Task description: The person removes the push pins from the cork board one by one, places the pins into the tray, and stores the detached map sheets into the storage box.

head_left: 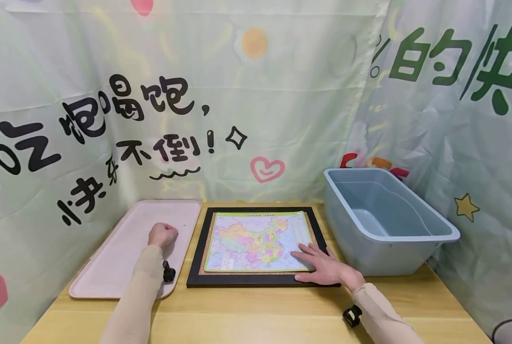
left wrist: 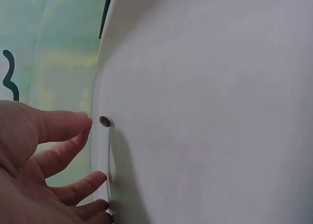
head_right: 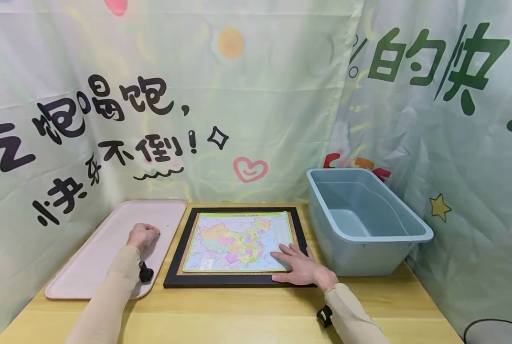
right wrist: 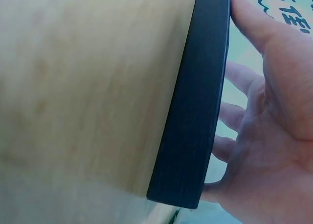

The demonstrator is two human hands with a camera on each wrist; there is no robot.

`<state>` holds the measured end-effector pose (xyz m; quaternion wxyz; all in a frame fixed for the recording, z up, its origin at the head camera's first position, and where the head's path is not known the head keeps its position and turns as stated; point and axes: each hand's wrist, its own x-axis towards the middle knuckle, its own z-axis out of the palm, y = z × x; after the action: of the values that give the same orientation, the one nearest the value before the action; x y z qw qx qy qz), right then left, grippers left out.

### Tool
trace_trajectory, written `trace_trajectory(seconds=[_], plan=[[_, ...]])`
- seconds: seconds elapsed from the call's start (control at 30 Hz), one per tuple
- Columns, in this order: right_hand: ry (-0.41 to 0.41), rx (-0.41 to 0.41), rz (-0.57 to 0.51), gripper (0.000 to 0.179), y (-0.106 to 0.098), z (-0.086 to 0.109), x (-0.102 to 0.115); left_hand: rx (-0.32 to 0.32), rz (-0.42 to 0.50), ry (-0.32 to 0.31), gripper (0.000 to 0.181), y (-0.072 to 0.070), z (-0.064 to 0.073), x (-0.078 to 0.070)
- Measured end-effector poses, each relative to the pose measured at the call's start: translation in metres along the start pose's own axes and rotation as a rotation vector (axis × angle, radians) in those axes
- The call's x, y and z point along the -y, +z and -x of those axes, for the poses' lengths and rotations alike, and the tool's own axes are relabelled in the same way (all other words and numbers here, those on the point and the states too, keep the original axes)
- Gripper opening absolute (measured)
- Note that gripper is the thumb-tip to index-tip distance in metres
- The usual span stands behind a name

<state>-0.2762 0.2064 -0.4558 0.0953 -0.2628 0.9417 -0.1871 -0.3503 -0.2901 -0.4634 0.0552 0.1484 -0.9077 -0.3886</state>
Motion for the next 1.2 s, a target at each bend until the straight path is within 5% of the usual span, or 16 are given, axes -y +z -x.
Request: trace_trajectory(seconds=[0.4, 0.6, 0.9, 1.2], plan=[[-0.073, -0.067, 0.021, 0.067, 0.000, -0.004, -0.003, -0.004, -0.061, 0.037, 0.027, 0.007, 0.007, -0.028], [-0.105, -0.091, 0.046, 0.065, -0.002, -0.004, -0.004, 0.104, -0.076, 0.112, 0.026, 0.011, 0.004, -0.044], [-0.102, -0.075, 0.038, 0.065, 0.000, -0.005, -0.004, 0.284, -0.015, 0.111, 0.023, 0.029, 0.011, -0.059], [-0.095, -0.056, 0.035, 0.066, -0.004, -0.007, -0.001, 0.321, -0.024, 0.095, 0.022, 0.039, 0.018, -0.072]])
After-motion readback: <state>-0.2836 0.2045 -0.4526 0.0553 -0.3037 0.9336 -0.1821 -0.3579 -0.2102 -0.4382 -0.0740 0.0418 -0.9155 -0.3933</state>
